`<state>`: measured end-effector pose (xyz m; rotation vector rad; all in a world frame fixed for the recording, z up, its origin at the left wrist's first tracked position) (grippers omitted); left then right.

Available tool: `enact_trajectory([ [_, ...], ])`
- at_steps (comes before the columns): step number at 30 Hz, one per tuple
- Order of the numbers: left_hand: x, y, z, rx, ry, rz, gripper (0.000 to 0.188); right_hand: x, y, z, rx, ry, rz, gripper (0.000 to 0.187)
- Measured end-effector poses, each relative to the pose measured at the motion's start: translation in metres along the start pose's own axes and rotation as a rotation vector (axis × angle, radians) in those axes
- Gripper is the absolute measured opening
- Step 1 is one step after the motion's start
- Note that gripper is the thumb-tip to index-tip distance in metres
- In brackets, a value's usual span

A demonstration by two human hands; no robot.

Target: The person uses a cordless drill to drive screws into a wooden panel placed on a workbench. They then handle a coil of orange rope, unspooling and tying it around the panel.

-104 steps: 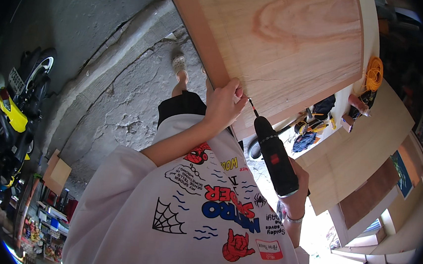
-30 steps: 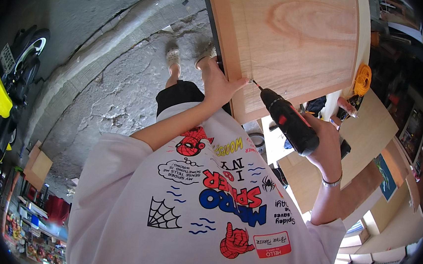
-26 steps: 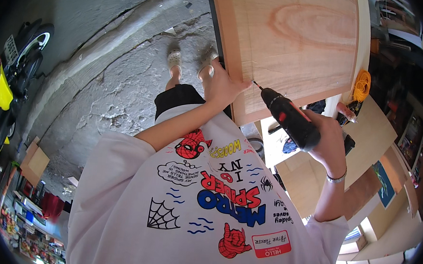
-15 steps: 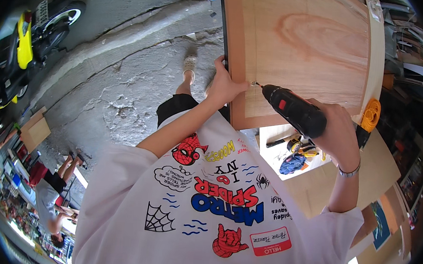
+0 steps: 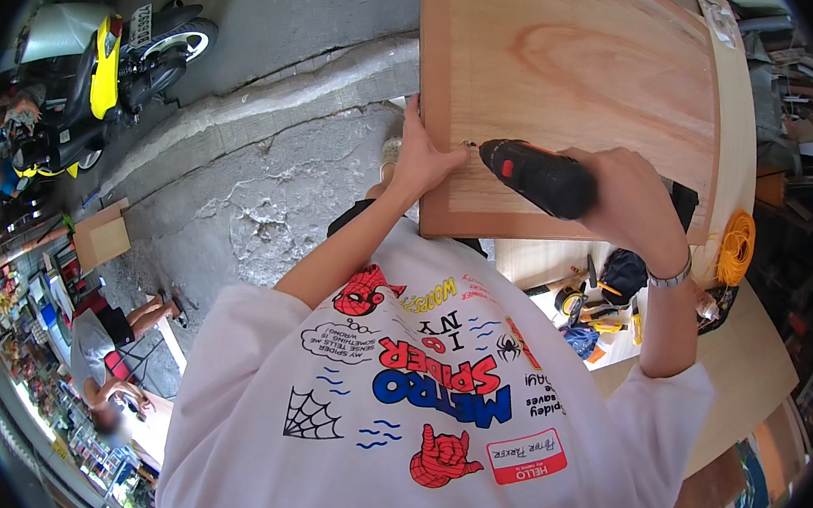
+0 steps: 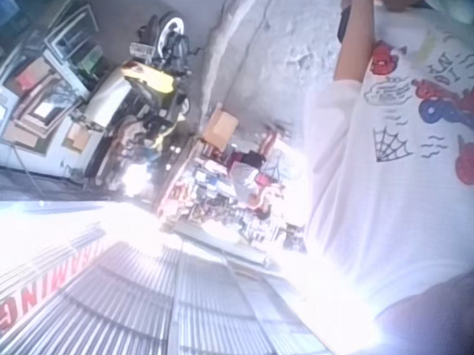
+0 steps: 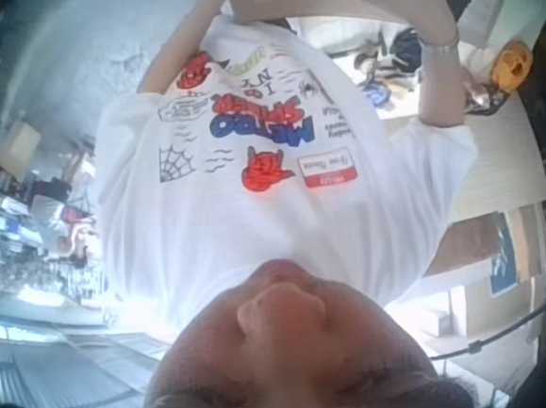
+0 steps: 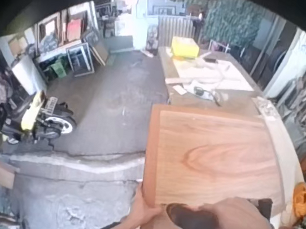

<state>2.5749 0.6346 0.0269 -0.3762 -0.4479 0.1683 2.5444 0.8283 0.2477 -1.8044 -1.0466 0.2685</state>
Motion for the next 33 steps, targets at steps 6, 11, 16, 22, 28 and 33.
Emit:
enact_trajectory([
  [6, 0.001, 0.0, -0.011, 0.35, -0.206, -0.133, 0.098, 0.055, 0.016, 0.07, 0.031, 0.095, 0.445, 0.058],
  [11, -0.003, 0.009, -0.049, 0.529, -0.514, -0.262, 0.08, 0.04, 0.085, 0.153, 0.161, 0.307, 0.408, 0.085],
  [16, 0.011, 0.007, -0.047, 0.635, -0.553, -0.273, 0.073, 0.038, 0.065, 0.137, 0.292, 0.269, 0.579, 0.071],
  [22, 0.011, 0.006, -0.046, 0.656, -0.568, -0.209, 0.072, -0.056, 0.127, 0.012, -0.104, -0.232, 0.496, 0.032],
  [28, 0.01, 0.014, -0.041, 0.697, -0.488, -0.359, 0.058, -0.083, 0.162, 0.024, -0.125, -0.299, 0.58, 0.026],
  [33, 0.006, 0.019, -0.04, 0.723, -0.42, -0.389, 0.045, -0.086, 0.153, 0.03, -0.174, -0.346, 0.464, 0.025],
])
Point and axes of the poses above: each hand's wrist, its own x-axis away from the middle knuckle, its own y-axis out of the palm, z = x × y, the point moved 10 cm from there along -x, towards the middle knuckle, and after that the axes turned 15 degrees about -y, right-handed, at the moved point
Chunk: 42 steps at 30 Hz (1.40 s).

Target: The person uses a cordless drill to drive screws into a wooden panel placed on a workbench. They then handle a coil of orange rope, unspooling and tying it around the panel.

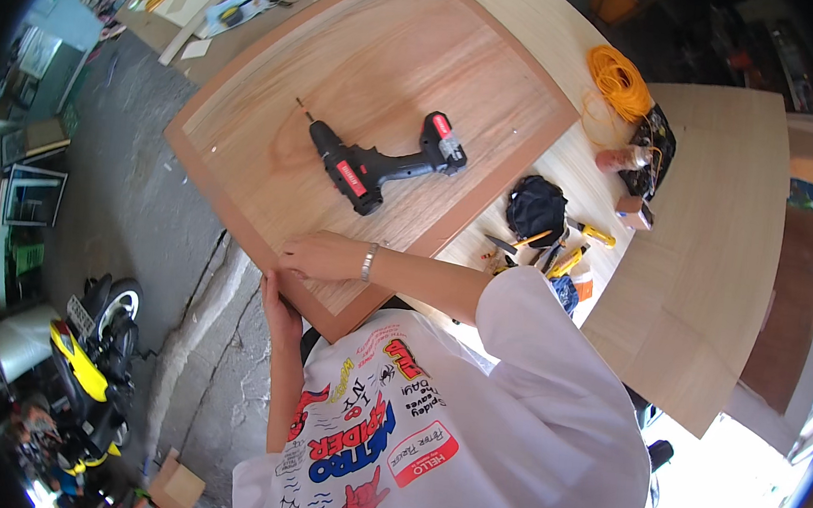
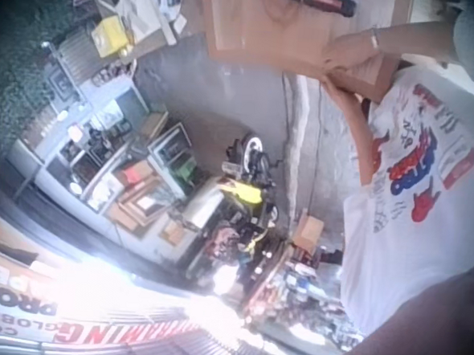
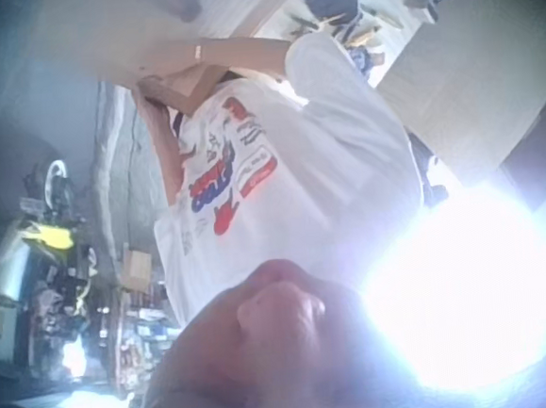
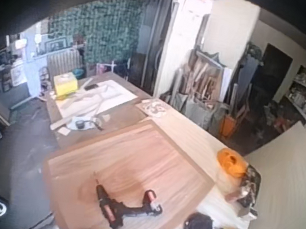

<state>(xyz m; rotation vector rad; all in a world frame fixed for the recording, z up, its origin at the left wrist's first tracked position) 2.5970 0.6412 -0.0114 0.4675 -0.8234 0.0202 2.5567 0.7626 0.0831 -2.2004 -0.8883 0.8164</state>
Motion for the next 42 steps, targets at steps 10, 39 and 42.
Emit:
enact_trajectory([
  [10, -0.006, -0.013, -0.001, -0.056, -0.03, -0.03, 0.053, -0.009, 0.007, 0.004, 0.084, -0.06, -0.147, 0.018],
  [39, 0.007, -0.007, 0.0, -0.107, 0.037, 0.146, 0.058, -0.016, 0.001, 0.012, 0.08, -0.212, -0.137, 0.031],
  [42, 0.009, -0.007, -0.001, -0.078, 0.027, 0.165, 0.064, -0.004, -0.007, 0.011, 0.163, -0.049, 0.026, 0.028],
])
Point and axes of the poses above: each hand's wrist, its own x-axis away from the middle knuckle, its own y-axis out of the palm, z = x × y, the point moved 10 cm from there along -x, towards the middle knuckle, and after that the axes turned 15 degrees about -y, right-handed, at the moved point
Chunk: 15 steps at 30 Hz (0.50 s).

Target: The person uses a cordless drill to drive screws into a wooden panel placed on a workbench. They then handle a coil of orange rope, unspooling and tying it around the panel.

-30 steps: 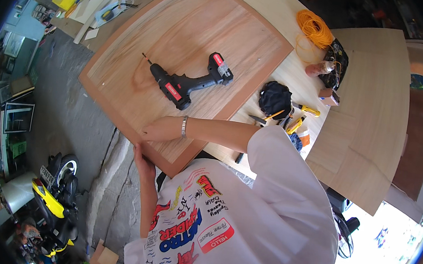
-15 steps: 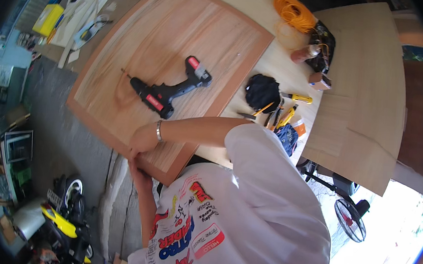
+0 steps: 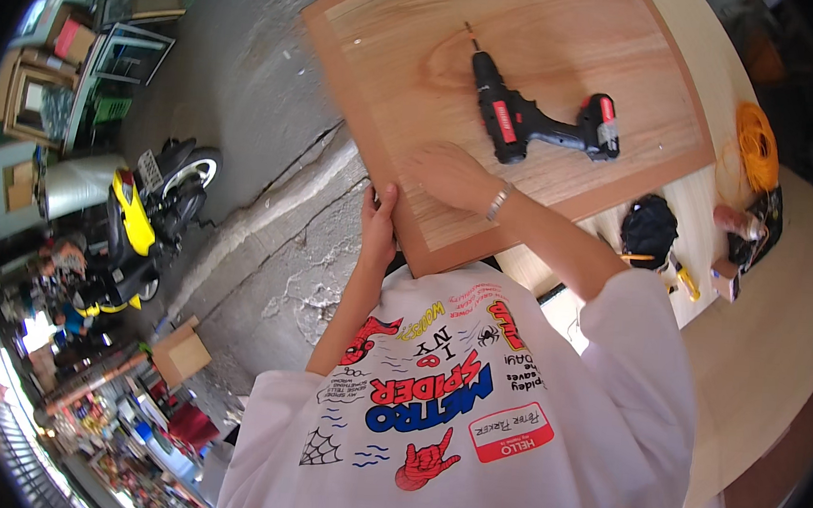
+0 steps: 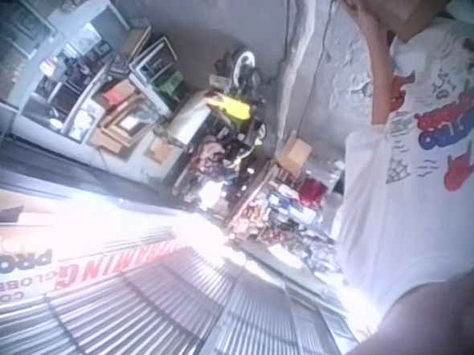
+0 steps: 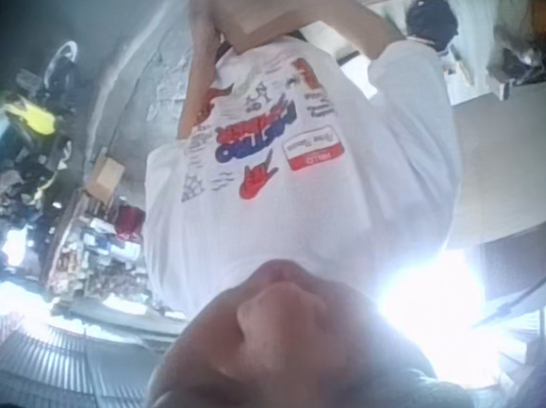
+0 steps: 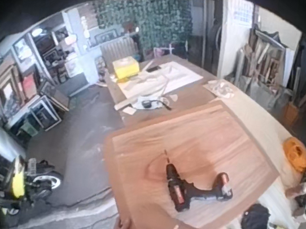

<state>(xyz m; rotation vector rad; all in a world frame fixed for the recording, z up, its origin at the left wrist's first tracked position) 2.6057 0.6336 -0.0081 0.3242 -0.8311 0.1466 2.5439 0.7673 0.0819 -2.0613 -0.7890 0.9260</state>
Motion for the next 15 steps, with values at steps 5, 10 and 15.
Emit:
enact_trajectory([
  [5, 0.003, -0.001, -0.001, 0.024, -0.006, 0.044, 0.073, 0.021, -0.007, -0.006, 0.08, 0.475, 0.054, 0.023],
  [10, 0.002, 0.0, 0.003, -0.015, 0.004, 0.065, 0.075, 0.035, 0.004, -0.006, 0.022, 0.69, 0.015, 0.017],
  [15, 0.008, 0.007, 0.012, -0.25, 0.099, 0.118, 0.089, 0.039, 0.002, -0.004, -0.043, 0.771, -0.025, 0.015],
])
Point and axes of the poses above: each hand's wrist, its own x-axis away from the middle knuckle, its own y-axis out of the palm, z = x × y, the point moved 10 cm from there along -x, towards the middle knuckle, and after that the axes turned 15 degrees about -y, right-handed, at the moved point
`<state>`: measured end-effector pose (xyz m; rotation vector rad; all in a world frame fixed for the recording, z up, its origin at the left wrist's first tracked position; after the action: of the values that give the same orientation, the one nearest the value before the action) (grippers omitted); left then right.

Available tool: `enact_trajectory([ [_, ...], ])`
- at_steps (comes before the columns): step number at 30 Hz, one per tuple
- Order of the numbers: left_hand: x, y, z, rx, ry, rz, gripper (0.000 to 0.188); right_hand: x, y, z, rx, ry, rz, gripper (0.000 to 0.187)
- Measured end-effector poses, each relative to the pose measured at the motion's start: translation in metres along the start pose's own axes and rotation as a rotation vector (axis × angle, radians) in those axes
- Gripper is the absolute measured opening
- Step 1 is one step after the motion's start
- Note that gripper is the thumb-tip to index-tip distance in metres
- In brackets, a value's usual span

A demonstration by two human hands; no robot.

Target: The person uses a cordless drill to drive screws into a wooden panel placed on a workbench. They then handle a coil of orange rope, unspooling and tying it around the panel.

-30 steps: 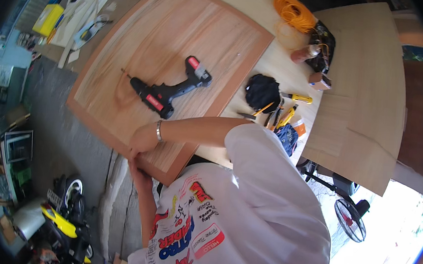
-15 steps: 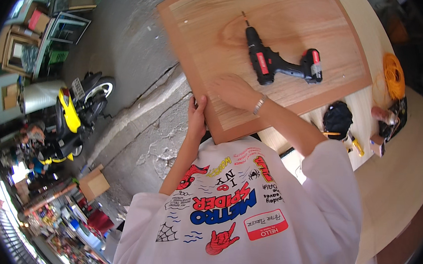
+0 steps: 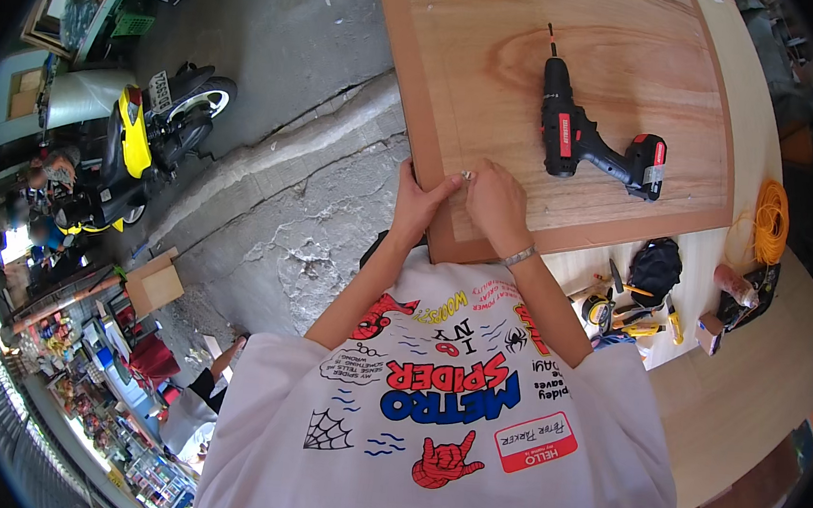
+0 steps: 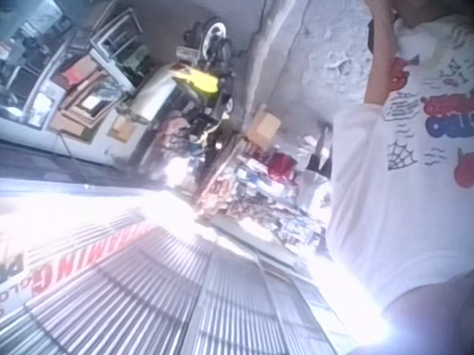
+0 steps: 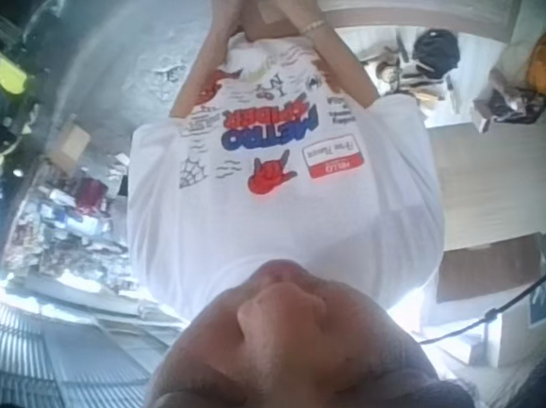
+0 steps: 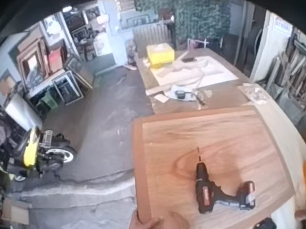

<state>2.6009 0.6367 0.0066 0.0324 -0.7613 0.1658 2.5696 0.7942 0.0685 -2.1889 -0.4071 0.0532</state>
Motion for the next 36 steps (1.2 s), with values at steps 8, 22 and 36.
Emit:
enact_trajectory([
  [8, 0.003, 0.006, 0.011, -0.02, 0.033, 0.003, 0.096, 0.003, -0.002, 0.001, -0.094, -0.051, 0.096, 0.014],
  [22, -0.006, -0.002, 0.002, -0.076, 0.025, 0.117, 0.1, 0.012, -0.004, -0.004, -0.039, -0.045, 0.289, 0.017],
  [36, -0.003, -0.002, 0.003, -0.093, 0.048, 0.166, 0.098, 0.011, -0.001, 0.004, -0.021, -0.053, 0.285, 0.015],
])
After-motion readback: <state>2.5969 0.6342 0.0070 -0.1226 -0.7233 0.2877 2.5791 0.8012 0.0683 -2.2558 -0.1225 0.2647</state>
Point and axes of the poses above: each hand's wrist, its own x-axis away from the middle knuckle, its own y-axis out of the palm, z = x × y, the point moved 10 cm from there along -x, towards the middle knuckle, and after that the axes turned 15 degrees about -y, right-handed, at the moved point
